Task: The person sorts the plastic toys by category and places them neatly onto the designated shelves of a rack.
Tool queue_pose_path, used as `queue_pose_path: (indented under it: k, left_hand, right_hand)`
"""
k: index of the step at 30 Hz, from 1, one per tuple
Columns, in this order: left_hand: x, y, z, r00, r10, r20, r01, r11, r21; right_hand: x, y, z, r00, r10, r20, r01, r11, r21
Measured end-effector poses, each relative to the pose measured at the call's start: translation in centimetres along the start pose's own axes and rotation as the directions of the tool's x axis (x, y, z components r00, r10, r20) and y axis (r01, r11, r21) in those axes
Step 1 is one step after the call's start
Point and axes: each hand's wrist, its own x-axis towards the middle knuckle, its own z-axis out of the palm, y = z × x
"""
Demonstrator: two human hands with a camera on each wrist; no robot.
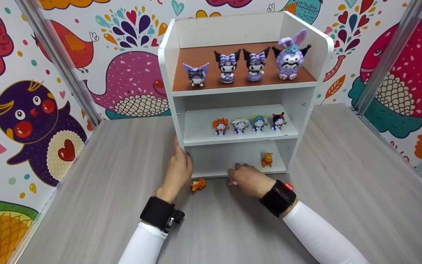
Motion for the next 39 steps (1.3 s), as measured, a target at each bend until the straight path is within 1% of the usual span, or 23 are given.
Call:
queue_pose_path:
  k: [6, 9, 13, 18, 20, 24, 30, 34, 37, 39]
  left_hand:
    - [0.1, -0.1, 0.1, 1.000, 0.008, 0.000, -0.008, 1.000, -0.009]
    - [0.1, -0.1, 0.1, 1.000, 0.003, 0.009, -0.003, 1.000, -0.003]
    - [0.1, -0.1, 0.1, 1.000, -0.006, 0.024, 0.006, 1.000, 0.009]
    - [0.1, -0.1, 0.0, 1.000, 0.000, 0.023, 0.000, 1.000, 0.005]
    - [0.1, 0.0, 0.0, 1.000, 0.004, 0.018, -0.004, 1.000, 0.001]
    - [0.1, -0.1, 0.1, 1.000, 0.007, 0.010, -0.007, 1.000, 0.000]
    - [0.1, -0.1, 0.1, 1.000, 0.006, 0.006, -0.006, 1.000, 0.012]
    - [0.1, -0.1, 0.0, 1.000, 0.003, 0.006, -0.003, 1.000, 0.013]
    - [0.0, -0.1, 0.0, 1.000, 0.005, 0.007, -0.005, 1.000, 0.013]
    - [0.0, 0.0, 0.0, 1.000, 0.011, 0.005, -0.011, 1.000, 0.015]
  right_hand:
    - [0.0, 0.0, -0.1, 0.998, 0.014, 0.055, -0.016, 0.999, 0.034]
    - [0.0, -0.1, -0.2, 0.998, 0.008, 0.070, -0.009, 1.000, 0.013]
    - [-0.1, -0.1, -0.3, 0.998, -0.007, 0.068, 0.008, 1.000, -0.006]
    - [-0.2, 0.0, -0.7, 0.998, -0.017, 0.053, 0.014, 0.998, 0.065]
    - [-0.2, 0.1, -0.9, 0.998, -0.033, 0.045, 0.029, 0.995, 0.094]
    - [-0.2, 0.2, -1.3, 0.998, -0.064, 0.020, 0.061, 0.990, 0.124]
    - [-0.1, 0.6, -2.0, 0.995, -0.091, -0.047, 0.097, 0.984, 0.148]
    - [-0.1, 0.8, -2.4, 0.991, -0.076, -0.109, 0.097, 0.976, 0.196]
    - [-0.1, 1.0, -2.6, 0.986, -0.047, -0.158, 0.083, 0.969, 0.231]
    - [-0.1, 1.1, -2.7, 0.984, -0.026, -0.175, 0.071, 0.964, 0.257]
